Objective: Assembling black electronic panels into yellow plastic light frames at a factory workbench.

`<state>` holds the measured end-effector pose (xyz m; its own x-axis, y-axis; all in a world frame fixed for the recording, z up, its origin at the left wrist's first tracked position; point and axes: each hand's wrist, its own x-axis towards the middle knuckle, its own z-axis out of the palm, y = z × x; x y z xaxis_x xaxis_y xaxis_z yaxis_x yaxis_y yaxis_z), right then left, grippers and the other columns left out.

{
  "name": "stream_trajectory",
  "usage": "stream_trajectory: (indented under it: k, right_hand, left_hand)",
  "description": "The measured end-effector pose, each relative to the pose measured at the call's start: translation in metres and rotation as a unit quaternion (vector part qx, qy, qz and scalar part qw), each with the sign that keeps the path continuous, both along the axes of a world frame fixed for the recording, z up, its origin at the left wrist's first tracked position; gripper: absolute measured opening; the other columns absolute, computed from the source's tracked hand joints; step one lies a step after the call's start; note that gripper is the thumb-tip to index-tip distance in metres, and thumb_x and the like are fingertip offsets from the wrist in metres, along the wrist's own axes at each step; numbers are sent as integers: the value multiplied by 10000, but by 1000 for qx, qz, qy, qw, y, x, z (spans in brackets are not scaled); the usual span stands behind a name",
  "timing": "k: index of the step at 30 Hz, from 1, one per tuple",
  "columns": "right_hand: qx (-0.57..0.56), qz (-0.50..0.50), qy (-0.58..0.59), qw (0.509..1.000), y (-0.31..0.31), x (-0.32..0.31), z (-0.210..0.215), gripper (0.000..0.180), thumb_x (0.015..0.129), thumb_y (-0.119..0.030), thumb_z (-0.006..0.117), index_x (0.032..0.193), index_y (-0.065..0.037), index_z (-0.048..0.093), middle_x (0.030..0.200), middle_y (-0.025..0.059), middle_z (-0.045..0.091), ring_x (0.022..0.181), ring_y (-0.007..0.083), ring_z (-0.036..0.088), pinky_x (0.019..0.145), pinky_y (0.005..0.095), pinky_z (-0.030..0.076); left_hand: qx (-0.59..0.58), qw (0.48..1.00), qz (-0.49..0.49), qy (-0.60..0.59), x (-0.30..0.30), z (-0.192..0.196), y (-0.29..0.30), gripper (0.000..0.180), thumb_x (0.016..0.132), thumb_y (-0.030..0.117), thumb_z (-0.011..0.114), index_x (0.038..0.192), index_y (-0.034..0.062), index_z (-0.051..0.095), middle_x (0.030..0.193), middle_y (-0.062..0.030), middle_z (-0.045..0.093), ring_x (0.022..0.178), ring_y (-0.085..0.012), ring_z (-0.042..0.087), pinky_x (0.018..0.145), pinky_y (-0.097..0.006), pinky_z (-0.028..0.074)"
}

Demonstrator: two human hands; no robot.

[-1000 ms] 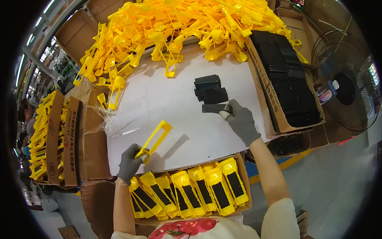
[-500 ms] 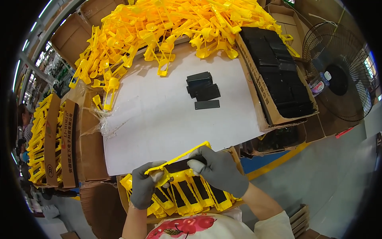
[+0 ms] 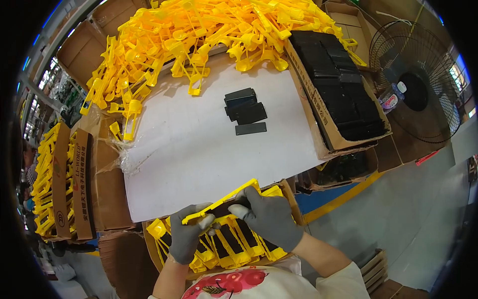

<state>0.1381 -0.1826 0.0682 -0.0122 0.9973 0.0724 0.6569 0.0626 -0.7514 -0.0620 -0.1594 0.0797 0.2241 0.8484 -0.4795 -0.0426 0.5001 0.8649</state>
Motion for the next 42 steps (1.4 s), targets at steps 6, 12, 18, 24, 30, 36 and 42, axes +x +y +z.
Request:
stream_trajectory:
  k: [6, 12, 18, 24, 30, 36, 42]
  right_hand:
    - [74, -67, -14, 995, -15, 15, 10, 582, 714, -372, 827, 1137, -81, 554, 872, 64, 656, 711, 194, 646, 633, 292, 512]
    - [-129, 5, 37, 991, -68, 16, -12, 249, 789, -300, 779, 858, -73, 704, 642, 60, 647, 533, 167, 617, 517, 280, 477]
    - [-85, -63, 6, 994, -101, 9, -35, 286, 789, -369, 766, 823, -93, 703, 620, 58, 636, 517, 201, 621, 506, 281, 486]
    - [-194, 62, -44, 978, -85, 32, -1, 431, 763, -537, 723, 895, -127, 702, 650, 14, 644, 561, 166, 622, 508, 301, 456]
    - [-23, -56, -47, 997, 36, 55, -16, 277, 815, -391, 710, 917, -134, 697, 723, 57, 652, 644, 226, 640, 593, 327, 497]
    - [141, -23, -194, 971, 146, 78, -73, 471, 795, -376, 702, 1192, -143, 603, 1229, 96, 568, 1114, 288, 533, 898, 396, 442]
    - [212, -39, -225, 950, 170, 74, -132, 553, 754, -412, 721, 1214, -140, 576, 1320, 142, 482, 1235, 336, 435, 989, 459, 365]
  left_hand:
    - [15, 996, -90, -4, -20, 3, -3, 242, 841, -39, 678, 1081, -66, 660, 873, -115, 683, 706, -151, 669, 585, -228, 531]
    - [-46, 986, -159, 11, -15, 1, -11, 229, 826, -14, 704, 1049, -50, 672, 781, -80, 679, 672, -106, 645, 567, -210, 514]
    - [-83, 968, -199, 128, 3, 4, -11, 112, 816, 35, 727, 914, 1, 685, 752, -50, 673, 647, -72, 624, 559, -208, 489]
    - [222, 883, -332, 248, -7, -5, 21, 674, 748, 252, 796, 1306, 86, 457, 1004, -106, 642, 854, -252, 672, 716, -311, 523]
    - [290, 755, -352, 470, -5, 10, 39, 674, 748, 415, 767, 1286, 113, 497, 1040, -138, 613, 795, -342, 664, 685, -399, 534]
    - [407, 735, -249, 483, -25, -1, 106, 534, 782, 406, 752, 1190, 105, 584, 1112, -112, 624, 845, -262, 673, 711, -366, 530]
    - [542, 622, -158, 542, -31, 5, 265, 683, 784, 420, 737, 1315, 83, 473, 1330, -182, 489, 1218, -391, 465, 976, -463, 437]
